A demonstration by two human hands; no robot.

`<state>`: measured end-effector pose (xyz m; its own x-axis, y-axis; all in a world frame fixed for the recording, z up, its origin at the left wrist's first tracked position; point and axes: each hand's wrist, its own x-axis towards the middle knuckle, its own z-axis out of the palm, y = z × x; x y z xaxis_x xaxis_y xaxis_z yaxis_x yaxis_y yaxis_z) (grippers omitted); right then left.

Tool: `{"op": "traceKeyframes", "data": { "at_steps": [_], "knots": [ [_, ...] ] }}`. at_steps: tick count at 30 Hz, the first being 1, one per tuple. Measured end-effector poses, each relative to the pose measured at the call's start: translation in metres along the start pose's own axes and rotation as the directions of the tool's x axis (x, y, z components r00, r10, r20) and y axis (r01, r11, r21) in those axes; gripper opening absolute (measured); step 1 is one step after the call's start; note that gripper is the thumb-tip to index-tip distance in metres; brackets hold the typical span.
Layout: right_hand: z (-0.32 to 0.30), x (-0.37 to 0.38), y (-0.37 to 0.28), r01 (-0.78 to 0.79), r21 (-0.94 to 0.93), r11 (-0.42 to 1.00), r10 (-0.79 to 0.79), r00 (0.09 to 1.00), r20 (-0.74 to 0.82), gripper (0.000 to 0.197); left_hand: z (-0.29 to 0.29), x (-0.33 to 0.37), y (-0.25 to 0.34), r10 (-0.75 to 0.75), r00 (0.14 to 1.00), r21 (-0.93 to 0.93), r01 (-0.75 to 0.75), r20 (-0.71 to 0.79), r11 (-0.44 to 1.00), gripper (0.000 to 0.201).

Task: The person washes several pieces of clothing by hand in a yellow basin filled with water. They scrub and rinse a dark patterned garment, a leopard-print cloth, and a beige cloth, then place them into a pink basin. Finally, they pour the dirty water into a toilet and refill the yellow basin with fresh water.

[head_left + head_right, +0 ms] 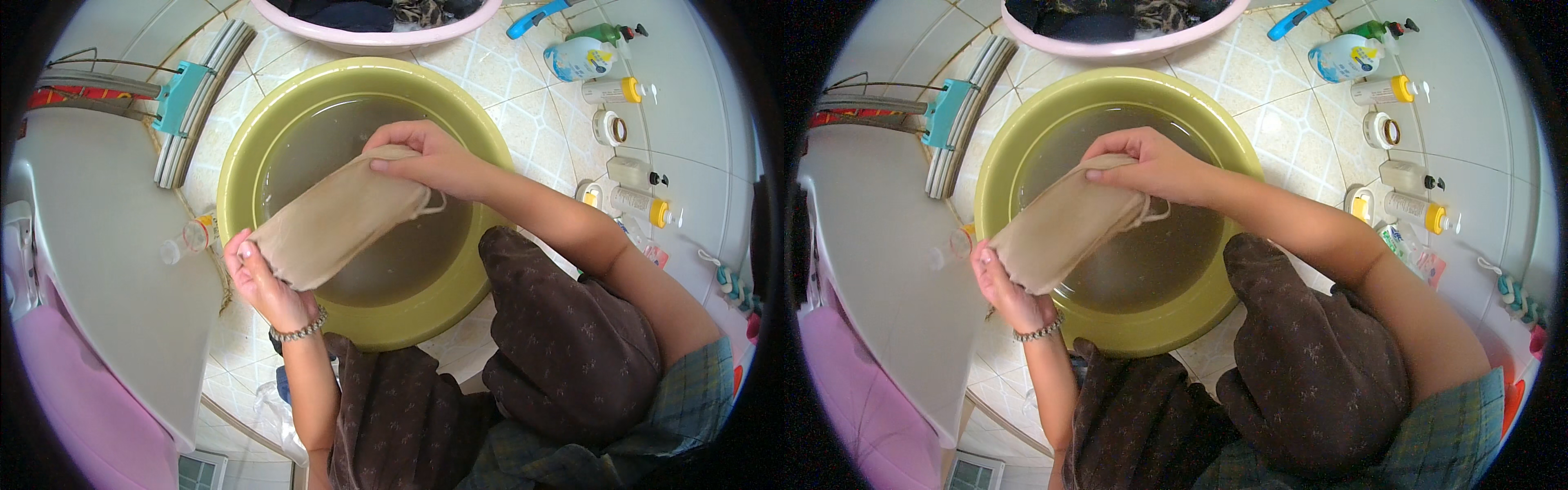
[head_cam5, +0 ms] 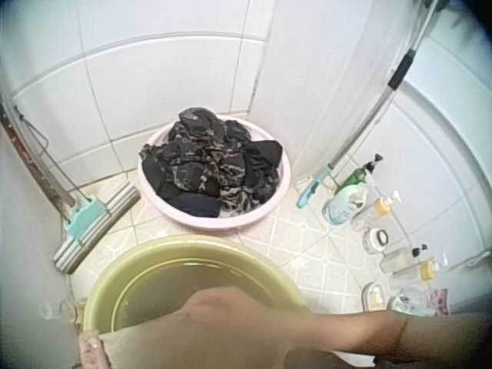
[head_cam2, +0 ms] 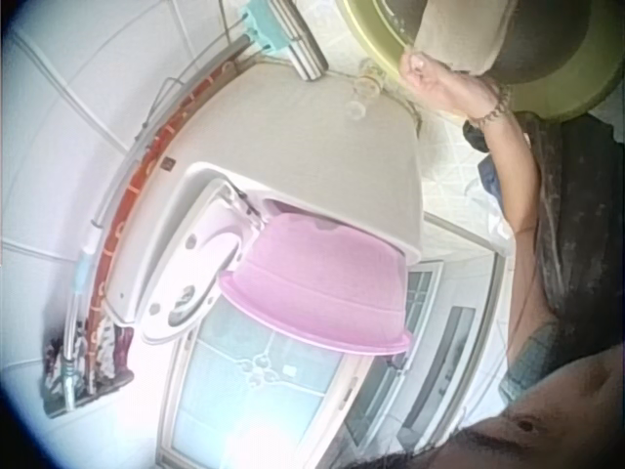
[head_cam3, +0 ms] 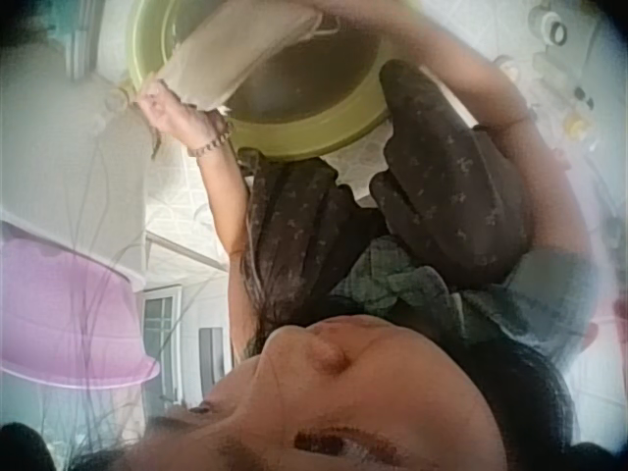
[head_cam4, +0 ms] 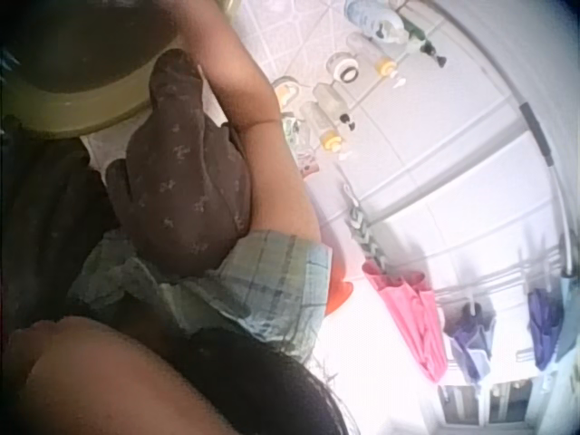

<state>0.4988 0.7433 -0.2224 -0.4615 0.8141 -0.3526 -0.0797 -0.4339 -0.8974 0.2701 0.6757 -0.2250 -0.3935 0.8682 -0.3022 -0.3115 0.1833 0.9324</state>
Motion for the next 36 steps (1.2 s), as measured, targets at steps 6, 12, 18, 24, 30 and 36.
{"op": "traceKeyframes", "data": {
  "at_steps": [6,12,18,24,30,36],
  "knots": [
    [-0.011,0.005,0.019,-0.036,-0.059,0.998,0.030,0.996,-0.086,0.010,-0.010,0.002,-0.024,-0.141,0.983,-0.083,0.151,0.119,0.985,0.018],
    [-0.018,0.000,0.005,0.039,-0.013,0.999,-0.040,0.998,-0.055,0.020,-0.026,0.007,-0.030,0.012,0.976,0.063,-0.026,0.218,0.998,0.010],
    [-0.030,0.001,0.013,0.344,-0.270,0.900,-0.364,0.931,-0.030,0.025,-0.024,0.004,-0.016,0.137,0.943,0.211,-0.206,0.304,0.956,0.015],
    [-0.012,-0.007,-0.010,0.248,-0.221,0.943,-0.248,0.968,0.028,0.023,-0.017,-0.009,0.019,0.272,0.898,0.390,-0.400,0.345,0.830,0.020],
    [0.004,-0.040,-0.043,0.288,-0.172,0.942,-0.267,0.954,0.133,0.019,-0.023,-0.060,0.119,0.380,0.828,0.218,-0.494,0.412,0.841,0.021],
    [0.031,-0.102,-0.132,0.681,-0.299,0.668,-0.670,0.725,0.156,0.012,-0.021,-0.142,0.201,0.468,0.751,0.209,-0.608,0.467,0.766,0.017]
  ]
}}
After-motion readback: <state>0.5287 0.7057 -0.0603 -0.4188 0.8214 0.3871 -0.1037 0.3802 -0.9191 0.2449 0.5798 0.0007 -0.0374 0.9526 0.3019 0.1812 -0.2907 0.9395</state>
